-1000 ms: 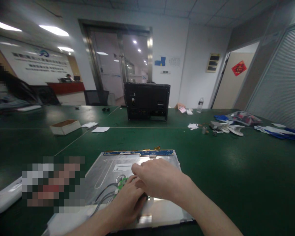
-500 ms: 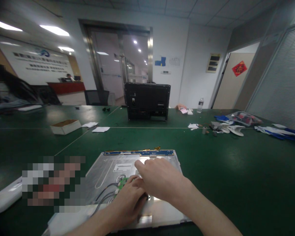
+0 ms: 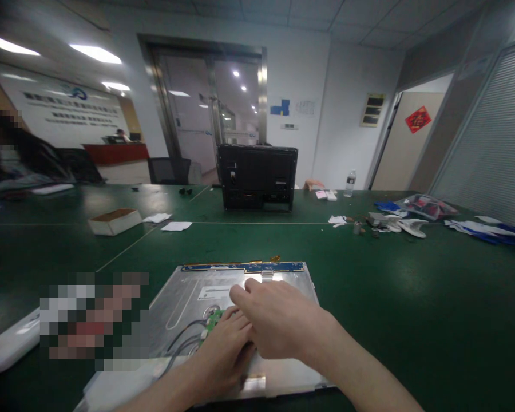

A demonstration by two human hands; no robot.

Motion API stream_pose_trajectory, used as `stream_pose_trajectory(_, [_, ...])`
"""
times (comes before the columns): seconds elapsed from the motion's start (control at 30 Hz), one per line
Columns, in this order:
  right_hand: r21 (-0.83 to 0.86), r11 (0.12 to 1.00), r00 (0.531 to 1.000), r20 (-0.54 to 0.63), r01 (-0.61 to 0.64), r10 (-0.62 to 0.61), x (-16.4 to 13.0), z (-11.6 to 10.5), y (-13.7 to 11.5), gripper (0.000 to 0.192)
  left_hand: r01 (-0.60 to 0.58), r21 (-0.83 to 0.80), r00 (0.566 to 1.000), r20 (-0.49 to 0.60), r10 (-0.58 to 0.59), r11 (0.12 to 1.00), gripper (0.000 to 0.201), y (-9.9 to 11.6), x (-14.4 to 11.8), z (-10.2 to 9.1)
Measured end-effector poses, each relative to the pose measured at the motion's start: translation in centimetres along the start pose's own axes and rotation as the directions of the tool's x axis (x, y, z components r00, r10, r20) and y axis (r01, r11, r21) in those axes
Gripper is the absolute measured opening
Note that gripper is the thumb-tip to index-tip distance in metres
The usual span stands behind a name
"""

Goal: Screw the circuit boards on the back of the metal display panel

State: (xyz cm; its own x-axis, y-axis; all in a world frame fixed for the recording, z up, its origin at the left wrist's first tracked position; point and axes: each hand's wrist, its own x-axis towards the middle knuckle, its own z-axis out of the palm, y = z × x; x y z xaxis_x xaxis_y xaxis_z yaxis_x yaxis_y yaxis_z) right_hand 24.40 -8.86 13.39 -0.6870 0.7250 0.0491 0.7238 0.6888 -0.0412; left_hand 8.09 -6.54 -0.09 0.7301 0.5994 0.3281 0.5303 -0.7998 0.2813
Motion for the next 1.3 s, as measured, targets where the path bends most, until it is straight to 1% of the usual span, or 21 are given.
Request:
stream_pose_trajectory(0.13, [-0.057,0.991,0.993,0.000,-0.122,0.122,0.6,0.1,-0.7,0.017,0.000,-0.004,1.000,0.005,0.000,1.000,0.017,0.1,0.0,-0.1])
stream_pose_trajectory(0.23, [-0.114,0.974,0.980,0.004,-0.198,0.200,0.9,-0.1,-1.0,0.022,-0.007,-0.018,1.000,0.017,0.008,1.000,0.016,0.1,0.1,-0.2])
stream_pose_trajectory(0.3, [-0.150,0.962,0.973,-0.011,-0.228,0.229,1.1,-0.1,-0.9,0.025,-0.007,-0.022,1.000,0.013,0.008,1.000,0.017,0.1,0.1,-0.3])
stream_pose_trajectory(0.43, [-0.168,0.970,0.984,-0.016,-0.175,0.175,1.0,0.0,-0.2,0.021,-0.004,-0.007,1.000,0.025,0.005,1.000,0.019,0.0,0.0,-0.2])
stream_pose_trajectory(0.53, [-0.100,0.989,0.994,-0.010,-0.110,0.109,0.7,-0.1,0.3,0.017,-0.009,-0.005,1.000,0.019,0.009,1.000,0.020,-0.1,0.0,0.0])
stream_pose_trajectory(0.63, [-0.007,1.000,1.000,0.006,0.009,-0.009,0.3,-0.3,0.7,0.025,-0.015,-0.007,1.000,-0.005,0.015,1.000,0.019,-0.2,-0.1,0.2])
stream_pose_trajectory(0.7, [0.022,0.998,0.998,0.011,0.053,-0.054,0.2,-0.3,0.7,0.025,-0.015,-0.008,1.000,-0.014,0.015,1.000,0.018,-0.2,-0.1,0.2])
stream_pose_trajectory(0.77, [0.007,0.999,0.999,0.008,0.040,-0.040,0.2,-0.2,0.5,0.023,-0.007,-0.007,1.000,-0.015,0.007,1.000,0.018,-0.1,-0.1,0.1])
stream_pose_trajectory(0.87, [-0.064,0.996,0.998,-0.010,-0.058,0.058,0.5,-0.1,0.2,0.020,0.001,-0.011,1.000,-0.011,-0.001,1.000,0.020,0.1,0.0,0.0])
stream_pose_trajectory(0.93, [-0.106,0.986,0.992,-0.030,-0.126,0.124,0.7,-0.1,0.0,0.022,0.001,-0.021,1.000,-0.010,-0.001,1.000,0.018,0.1,0.0,-0.1])
stream_pose_trajectory(1.0, [-0.129,0.977,0.986,-0.040,-0.167,0.163,0.8,-0.1,-0.2,0.027,0.001,-0.034,1.000,-0.011,-0.001,0.999,0.015,0.1,0.1,-0.2])
stream_pose_trajectory(1.07, [-0.144,0.974,0.984,-0.035,-0.176,0.173,0.9,-0.2,-0.2,0.033,0.004,-0.046,1.000,-0.009,-0.005,0.999,0.014,0.1,0.1,-0.2])
stream_pose_trajectory(1.13, [-0.155,0.974,0.987,-0.017,-0.163,0.163,0.9,-0.3,-0.1,0.033,0.001,-0.048,1.000,-0.003,-0.001,0.999,0.015,0.1,0.1,-0.1])
stream_pose_trajectory(1.23, [-0.151,0.979,0.991,-0.009,-0.133,0.134,0.7,-0.3,0.2,0.022,-0.003,-0.031,1.000,0.008,0.003,1.000,0.015,0.0,0.0,-0.1])
stream_pose_trajectory(1.3, [-0.118,0.988,0.995,-0.006,-0.098,0.098,0.5,-0.4,0.4,0.015,-0.005,-0.022,1.000,0.016,0.006,1.000,0.015,-0.1,0.0,-0.1])
